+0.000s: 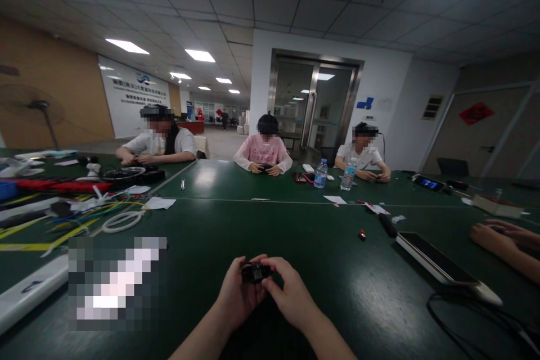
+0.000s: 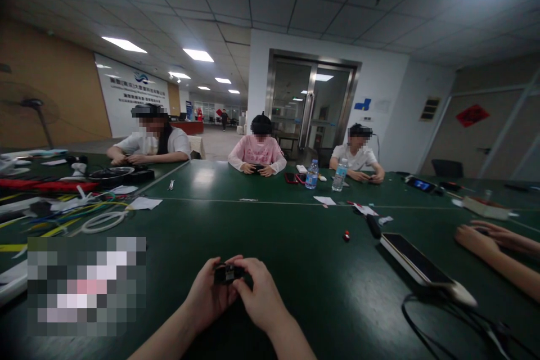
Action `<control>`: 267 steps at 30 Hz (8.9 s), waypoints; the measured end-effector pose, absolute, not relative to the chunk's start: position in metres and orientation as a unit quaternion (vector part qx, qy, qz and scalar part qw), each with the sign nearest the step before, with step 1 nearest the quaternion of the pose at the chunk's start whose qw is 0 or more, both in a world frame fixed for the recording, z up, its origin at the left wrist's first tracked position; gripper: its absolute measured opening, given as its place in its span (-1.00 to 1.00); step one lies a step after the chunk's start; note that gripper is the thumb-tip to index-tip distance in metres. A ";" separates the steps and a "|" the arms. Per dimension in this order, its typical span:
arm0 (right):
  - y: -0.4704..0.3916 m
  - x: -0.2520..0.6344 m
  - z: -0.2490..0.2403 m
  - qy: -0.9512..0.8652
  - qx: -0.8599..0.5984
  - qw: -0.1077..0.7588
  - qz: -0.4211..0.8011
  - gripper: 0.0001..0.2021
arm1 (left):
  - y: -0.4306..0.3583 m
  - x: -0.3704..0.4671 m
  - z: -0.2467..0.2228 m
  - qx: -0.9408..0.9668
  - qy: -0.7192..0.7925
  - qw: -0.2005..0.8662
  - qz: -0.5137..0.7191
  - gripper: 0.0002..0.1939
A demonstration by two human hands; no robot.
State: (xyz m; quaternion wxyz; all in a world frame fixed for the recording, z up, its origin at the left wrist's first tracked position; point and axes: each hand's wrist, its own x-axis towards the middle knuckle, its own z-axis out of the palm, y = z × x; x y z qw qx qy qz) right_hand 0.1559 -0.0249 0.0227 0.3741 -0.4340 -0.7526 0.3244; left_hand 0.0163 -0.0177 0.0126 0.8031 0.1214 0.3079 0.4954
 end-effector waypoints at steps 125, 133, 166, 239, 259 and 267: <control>-0.027 0.155 0.028 -0.759 -0.441 0.360 0.315 -0.77 | -0.022 0.023 0.016 0.110 0.270 0.812 0.506 -0.61; -0.026 0.154 0.027 -0.756 -0.450 0.342 0.329 -0.77 | -0.022 0.021 0.014 0.104 0.292 0.811 0.495 -0.66; 0.001 0.185 0.010 -0.473 -0.466 0.621 0.417 -0.71 | -0.020 0.013 0.014 0.113 0.282 0.802 0.514 -0.61; -0.018 0.163 0.024 -0.670 -0.411 0.458 0.416 -0.72 | -0.027 0.011 0.019 0.158 0.119 0.855 0.480 -0.64; -0.021 0.165 0.029 -0.663 -0.360 0.465 0.463 -0.74 | -0.030 0.008 0.017 0.180 0.083 0.861 0.469 -0.65; -0.024 0.164 0.032 -0.689 -0.333 0.473 0.437 -0.79 | -0.028 0.006 0.013 0.190 0.094 0.855 0.473 -0.61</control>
